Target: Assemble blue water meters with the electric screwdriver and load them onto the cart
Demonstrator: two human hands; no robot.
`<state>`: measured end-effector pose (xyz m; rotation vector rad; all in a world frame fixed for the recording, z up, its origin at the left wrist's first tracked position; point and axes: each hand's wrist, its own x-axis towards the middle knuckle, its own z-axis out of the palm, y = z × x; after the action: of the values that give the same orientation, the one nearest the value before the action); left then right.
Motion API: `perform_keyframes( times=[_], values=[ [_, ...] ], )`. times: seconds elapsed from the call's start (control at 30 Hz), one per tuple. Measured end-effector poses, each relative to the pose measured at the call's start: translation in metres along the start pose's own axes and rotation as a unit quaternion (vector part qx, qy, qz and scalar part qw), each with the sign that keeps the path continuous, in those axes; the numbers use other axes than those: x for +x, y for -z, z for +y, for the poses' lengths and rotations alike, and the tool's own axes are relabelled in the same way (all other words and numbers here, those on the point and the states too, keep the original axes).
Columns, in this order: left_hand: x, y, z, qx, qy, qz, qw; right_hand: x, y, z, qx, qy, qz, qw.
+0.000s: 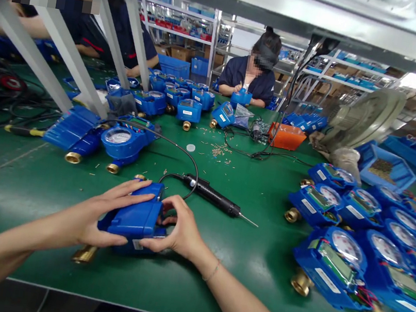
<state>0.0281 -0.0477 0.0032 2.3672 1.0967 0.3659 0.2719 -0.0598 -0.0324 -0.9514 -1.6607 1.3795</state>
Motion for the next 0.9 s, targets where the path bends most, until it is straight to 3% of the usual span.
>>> perform_keyframes(
  times=[0.67, 0.8, 0.9],
  values=[
    [-0.001, 0.005, 0.006, 0.023, 0.011, -0.025, 0.999, 0.003, -0.003, 0.009, -0.017, 0.06, 0.016, 0.998],
    [0.002, 0.007, 0.009, 0.038, 0.01, -0.039, 0.998, 0.007, 0.005, -0.01, -0.111, 0.054, -0.052, 0.991],
    [0.005, 0.004, 0.016, 0.081, 0.031, -0.047, 0.995, 0.013, 0.011, -0.028, -0.248, 0.062, -0.114, 0.96]
  ],
)
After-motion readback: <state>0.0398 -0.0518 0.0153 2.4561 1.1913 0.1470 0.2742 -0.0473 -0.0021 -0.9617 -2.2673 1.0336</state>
